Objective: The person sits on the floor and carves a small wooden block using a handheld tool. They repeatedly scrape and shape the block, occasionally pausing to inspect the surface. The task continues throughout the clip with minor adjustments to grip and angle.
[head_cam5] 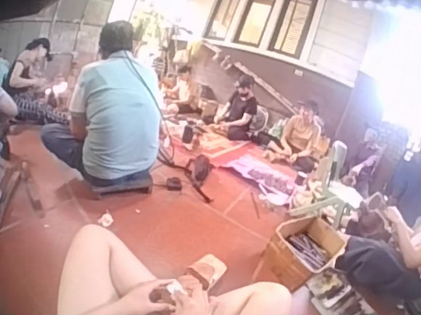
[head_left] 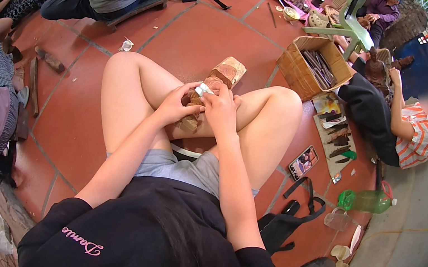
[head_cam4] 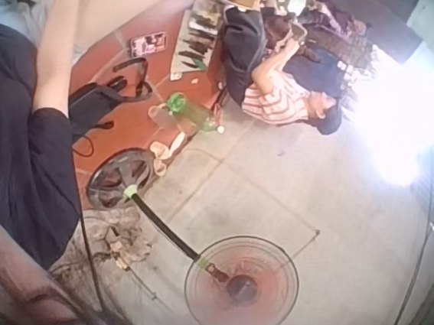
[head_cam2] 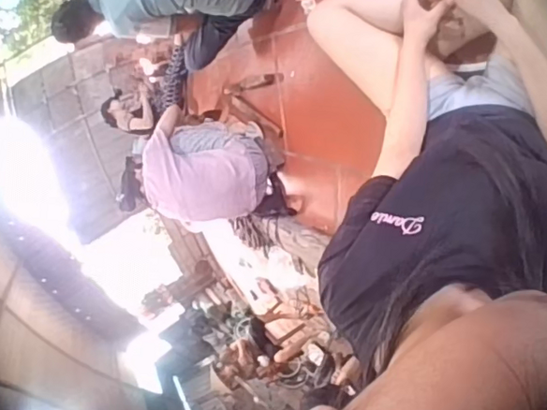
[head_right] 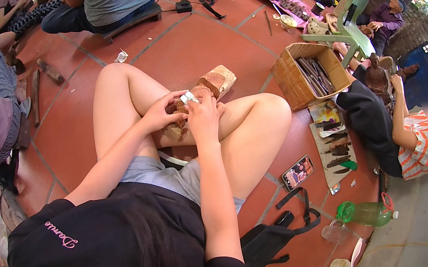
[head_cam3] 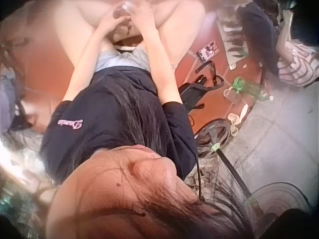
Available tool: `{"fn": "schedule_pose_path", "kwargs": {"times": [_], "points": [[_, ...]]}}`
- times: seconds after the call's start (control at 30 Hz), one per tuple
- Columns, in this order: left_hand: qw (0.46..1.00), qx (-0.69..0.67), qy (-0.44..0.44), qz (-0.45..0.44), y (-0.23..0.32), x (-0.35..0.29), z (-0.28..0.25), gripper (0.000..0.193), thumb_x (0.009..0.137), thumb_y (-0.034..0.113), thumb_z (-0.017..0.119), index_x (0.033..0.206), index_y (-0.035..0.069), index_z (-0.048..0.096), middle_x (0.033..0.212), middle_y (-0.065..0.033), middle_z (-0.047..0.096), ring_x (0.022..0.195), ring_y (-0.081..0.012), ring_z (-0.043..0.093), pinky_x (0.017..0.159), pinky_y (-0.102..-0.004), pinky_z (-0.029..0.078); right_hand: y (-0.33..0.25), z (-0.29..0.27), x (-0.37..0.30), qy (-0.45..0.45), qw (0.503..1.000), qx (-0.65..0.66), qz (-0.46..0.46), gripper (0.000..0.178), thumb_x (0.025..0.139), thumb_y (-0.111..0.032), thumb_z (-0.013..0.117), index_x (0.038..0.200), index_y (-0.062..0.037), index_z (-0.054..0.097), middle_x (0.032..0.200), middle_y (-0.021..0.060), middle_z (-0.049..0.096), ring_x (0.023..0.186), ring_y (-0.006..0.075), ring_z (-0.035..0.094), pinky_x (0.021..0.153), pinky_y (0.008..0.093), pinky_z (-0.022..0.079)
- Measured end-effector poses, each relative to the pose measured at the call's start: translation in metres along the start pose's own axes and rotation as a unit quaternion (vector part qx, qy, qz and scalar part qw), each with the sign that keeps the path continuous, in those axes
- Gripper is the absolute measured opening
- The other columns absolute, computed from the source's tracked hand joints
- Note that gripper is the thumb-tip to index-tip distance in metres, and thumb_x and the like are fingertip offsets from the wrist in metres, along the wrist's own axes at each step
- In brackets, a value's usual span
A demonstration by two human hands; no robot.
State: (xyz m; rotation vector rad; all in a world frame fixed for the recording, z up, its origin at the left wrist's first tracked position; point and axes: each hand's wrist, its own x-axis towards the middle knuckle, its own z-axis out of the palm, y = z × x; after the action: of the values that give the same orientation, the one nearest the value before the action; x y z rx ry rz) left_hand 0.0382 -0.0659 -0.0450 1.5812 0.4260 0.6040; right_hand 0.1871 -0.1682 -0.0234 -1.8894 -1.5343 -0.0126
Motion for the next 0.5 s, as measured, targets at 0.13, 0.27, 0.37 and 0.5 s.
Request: {"fn": "schedule_pose_path", "kwargs": {"times": [0.13, 0.27, 0.37, 0.5], "points": [[1.000, -0.010, 0.002, 0.006, -0.0036, 0.0001, 0.0004, 0.077, 0.083, 0.010, 0.083, 0.147, -0.002, 0.040, 0.136, -0.0176, 0.058, 0.121, -0.0202, 0.059, 0.101, -0.0350, 0.050, 0.0011, 0.0002, 0.0016, 0.071, 0.996, -0.054, 0.021, 0.009, 0.080, -0.016, 0.077, 0.089, -0.0136, 0.080, 0.109, 0.0033, 0.064, 0.103, 0.0206, 0.061, 0.091, 0.0439, 0.035], [1.000, 0.010, -0.003, 0.021, -0.0047, 0.0020, -0.0006, 0.077, 0.083, 0.009, 0.083, 0.147, -0.002, 0.040, 0.136, -0.0177, 0.058, 0.121, -0.0202, 0.059, 0.099, -0.0347, 0.051, 0.0017, -0.0001, 0.0012, 0.053, 0.998, -0.045, -0.001, 0.010, 0.080, -0.017, 0.078, 0.090, -0.0145, 0.080, 0.108, 0.0016, 0.065, 0.102, 0.0200, 0.063, 0.089, 0.0442, 0.036], [1.000, 0.009, 0.000, 0.009, -0.0036, 0.0010, -0.0002, 0.077, 0.084, 0.008, 0.082, 0.147, -0.002, 0.040, 0.137, -0.0179, 0.058, 0.121, -0.0203, 0.059, 0.099, -0.0347, 0.051, 0.0014, -0.0016, 0.0009, 0.052, 0.998, -0.028, 0.010, 0.011, 0.081, -0.018, 0.078, 0.091, -0.0143, 0.080, 0.108, 0.0015, 0.065, 0.103, 0.0198, 0.062, 0.090, 0.0448, 0.036], [0.999, -0.033, -0.006, -0.012, -0.0022, 0.0003, 0.0006, 0.076, 0.084, 0.007, 0.081, 0.147, -0.002, 0.039, 0.138, -0.0177, 0.057, 0.122, -0.0202, 0.058, 0.099, -0.0347, 0.051, 0.0014, -0.0030, 0.0013, 0.056, 0.997, -0.056, 0.010, 0.012, 0.081, -0.018, 0.078, 0.092, -0.0141, 0.080, 0.109, 0.0012, 0.065, 0.101, 0.0194, 0.063, 0.090, 0.0438, 0.036]]}}
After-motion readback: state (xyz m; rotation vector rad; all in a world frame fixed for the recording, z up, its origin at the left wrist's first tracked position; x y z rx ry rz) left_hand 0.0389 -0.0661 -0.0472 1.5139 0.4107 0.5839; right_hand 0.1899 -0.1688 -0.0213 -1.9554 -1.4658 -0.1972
